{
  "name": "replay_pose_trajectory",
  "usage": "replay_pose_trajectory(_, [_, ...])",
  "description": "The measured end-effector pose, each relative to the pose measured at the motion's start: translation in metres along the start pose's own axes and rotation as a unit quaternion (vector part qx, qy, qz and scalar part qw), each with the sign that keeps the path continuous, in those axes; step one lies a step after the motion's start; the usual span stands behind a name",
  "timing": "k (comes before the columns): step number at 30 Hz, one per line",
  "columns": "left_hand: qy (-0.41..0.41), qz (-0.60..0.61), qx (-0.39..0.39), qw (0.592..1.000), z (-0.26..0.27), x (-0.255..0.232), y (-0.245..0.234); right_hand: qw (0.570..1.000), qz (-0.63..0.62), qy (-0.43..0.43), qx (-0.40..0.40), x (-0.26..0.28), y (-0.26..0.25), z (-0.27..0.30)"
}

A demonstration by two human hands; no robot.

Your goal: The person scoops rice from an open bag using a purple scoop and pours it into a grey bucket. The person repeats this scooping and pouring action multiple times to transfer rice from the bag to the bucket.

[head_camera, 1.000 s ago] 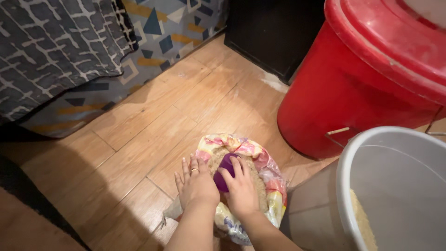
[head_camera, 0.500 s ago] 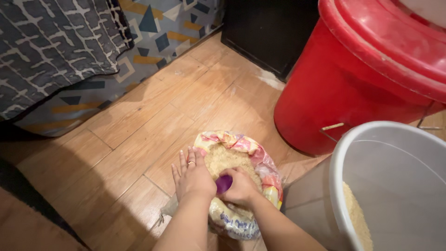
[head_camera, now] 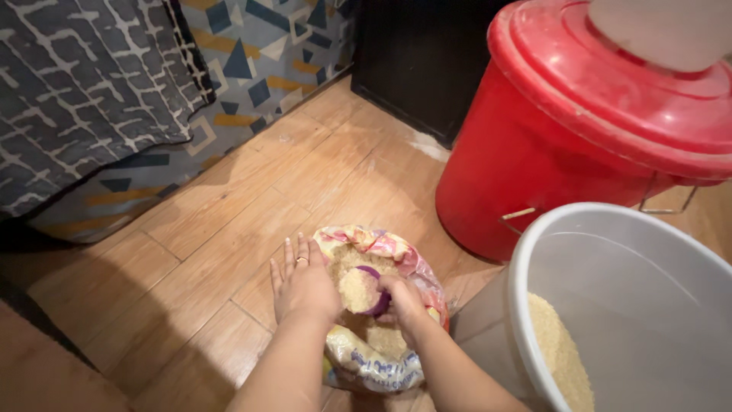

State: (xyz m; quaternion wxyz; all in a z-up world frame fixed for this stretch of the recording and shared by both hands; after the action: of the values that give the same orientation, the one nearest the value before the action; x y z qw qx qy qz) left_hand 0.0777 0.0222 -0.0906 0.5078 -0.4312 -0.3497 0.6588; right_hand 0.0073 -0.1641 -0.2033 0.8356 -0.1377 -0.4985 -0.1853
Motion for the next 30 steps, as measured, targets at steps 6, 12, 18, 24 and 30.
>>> replay_pose_trajectory(6, [0.023,-0.004,-0.027,0.999,0.016,-0.008,-0.024,0.993,-0.114,0.022,0.039,0.036,0.003,0.023])
replay_pose_trajectory(12, [0.055,0.026,-0.076,0.995,0.036,-0.022,-0.046,0.983,-0.178,-0.014,0.047,0.090,-0.004,0.055])
replay_pose_trajectory(18, [0.082,0.064,-0.103,0.989,0.061,-0.041,-0.060,0.970,-0.232,-0.057,0.050,0.149,-0.025,0.092])
replay_pose_trajectory(24, [0.125,0.075,-0.096,0.985,0.105,-0.082,-0.066,0.958,-0.267,-0.101,0.031,0.210,-0.081,0.135])
replay_pose_trajectory(30, [0.196,0.077,-0.096,0.973,0.152,-0.136,-0.058,0.951,-0.265,-0.152,-0.035,0.232,-0.187,0.178])
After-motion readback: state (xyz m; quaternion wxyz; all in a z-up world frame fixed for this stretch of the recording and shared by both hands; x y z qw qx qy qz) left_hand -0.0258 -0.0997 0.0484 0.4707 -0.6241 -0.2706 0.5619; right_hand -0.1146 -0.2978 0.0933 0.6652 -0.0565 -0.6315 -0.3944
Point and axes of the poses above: each hand's wrist, its own z-axis away from the middle knuckle, its own y-axis out of the palm, x = y × z, the point moved 5 cm from there along -z, towards the middle knuckle, and after that the axes turned 12 degrees about -y, right-handed, at the moved point
